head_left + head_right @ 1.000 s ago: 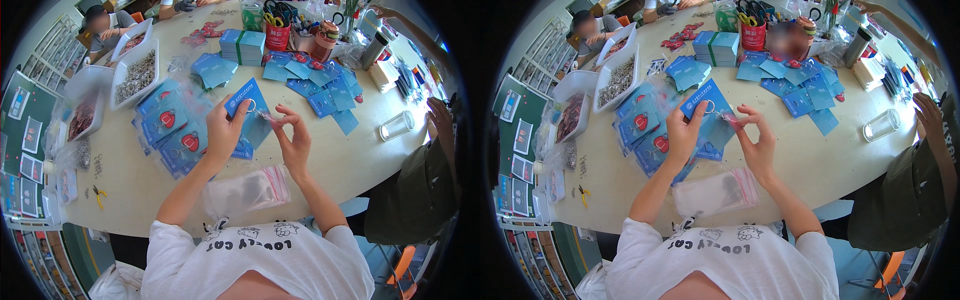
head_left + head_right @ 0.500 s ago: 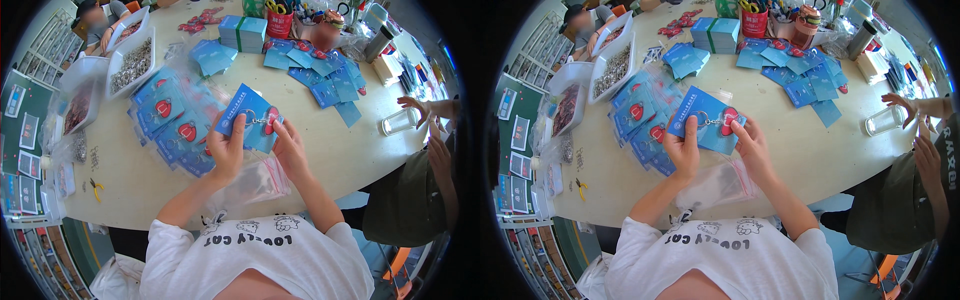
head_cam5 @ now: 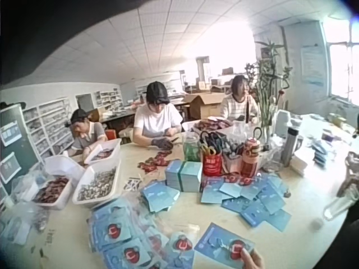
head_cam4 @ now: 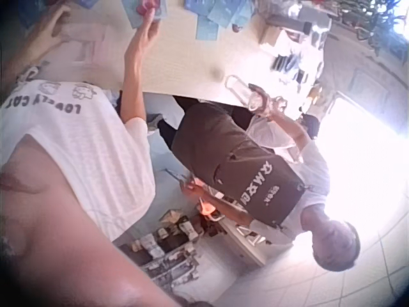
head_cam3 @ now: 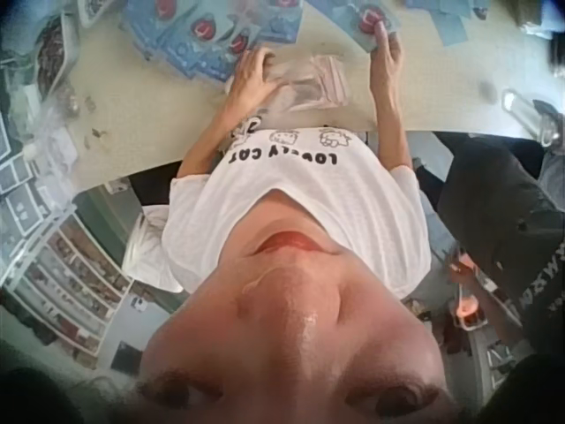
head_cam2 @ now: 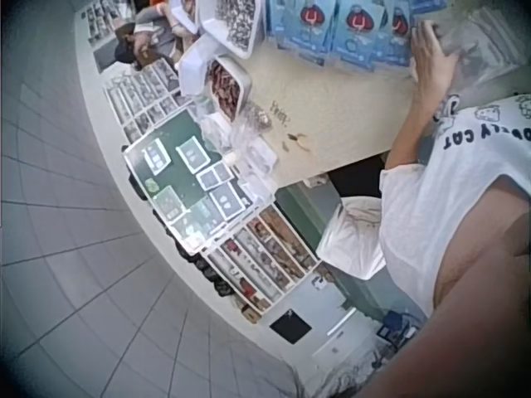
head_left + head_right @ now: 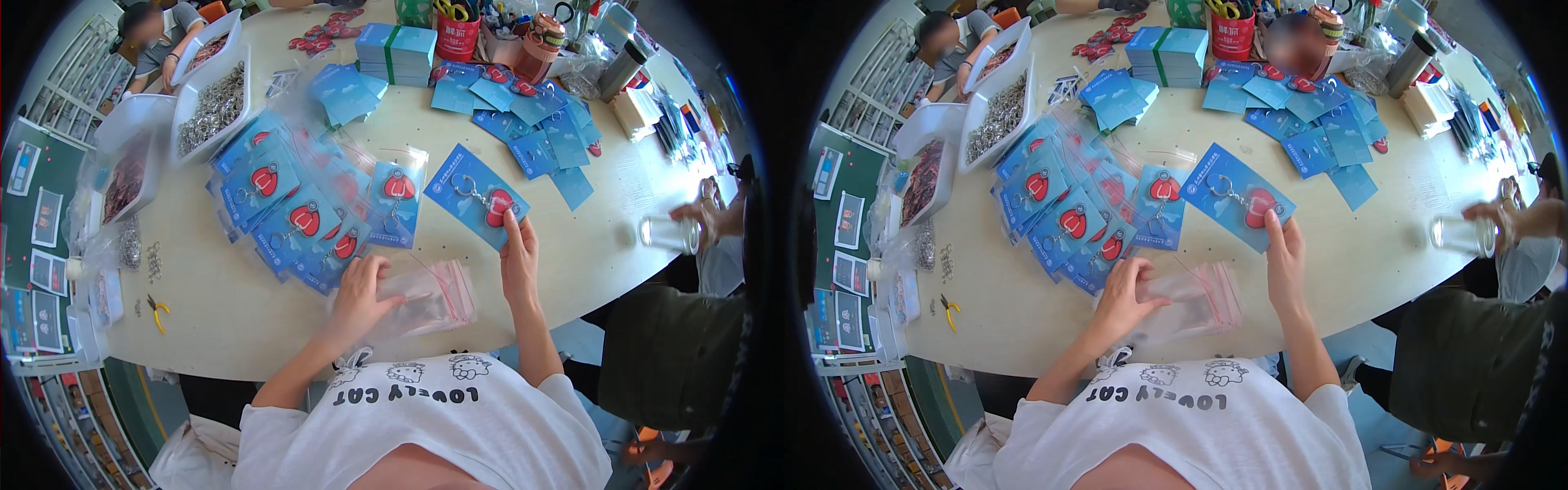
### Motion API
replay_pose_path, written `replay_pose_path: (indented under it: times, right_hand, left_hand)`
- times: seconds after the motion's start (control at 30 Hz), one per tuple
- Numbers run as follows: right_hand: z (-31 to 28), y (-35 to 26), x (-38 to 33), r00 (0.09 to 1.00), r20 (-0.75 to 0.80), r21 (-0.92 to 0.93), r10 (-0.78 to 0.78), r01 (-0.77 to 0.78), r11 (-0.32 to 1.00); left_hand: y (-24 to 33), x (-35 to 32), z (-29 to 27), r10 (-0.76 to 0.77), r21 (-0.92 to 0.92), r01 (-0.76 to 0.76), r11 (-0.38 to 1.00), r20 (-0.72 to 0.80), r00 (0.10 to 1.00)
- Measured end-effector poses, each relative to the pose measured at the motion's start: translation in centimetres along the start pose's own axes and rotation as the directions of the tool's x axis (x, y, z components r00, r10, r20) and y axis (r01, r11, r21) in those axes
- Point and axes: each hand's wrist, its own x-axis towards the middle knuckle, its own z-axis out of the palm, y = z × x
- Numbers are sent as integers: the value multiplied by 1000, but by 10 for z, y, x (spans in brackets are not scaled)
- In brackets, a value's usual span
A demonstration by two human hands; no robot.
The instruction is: The person packages heart-shaped keychains into clear plastic bags. They pick up a keychain attached to a blue card, open a plastic bag, insert the keychain, and place the finished package on a growing stack. The process is repeated continuously throughout the clip.
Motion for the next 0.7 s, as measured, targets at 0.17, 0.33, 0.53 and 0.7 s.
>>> replay_pose_path:
  times: [0.17,0.33,0.53,0.7]
  right_hand:
    - [5,-4,-6,1000,29,77,1,-3,997]
    - [3,-6,-10,1000,14,-3,6,-6,1000]
    - [-2,0,-8,1000,14,-31,25,-24,999]
    - [-2,-11,-4,983,178,-38,-51,59,998]
  left_hand:
    - [0,2,0,1,-135,-16,991,-112,994]
    - [-8,-4,-7,-88,-329,58,942,-78,993]
    - [-17,-8,-16,-191,-504,187,843,43,981]
    - [-11,9,-35,-275,-704,377,602,261,925]
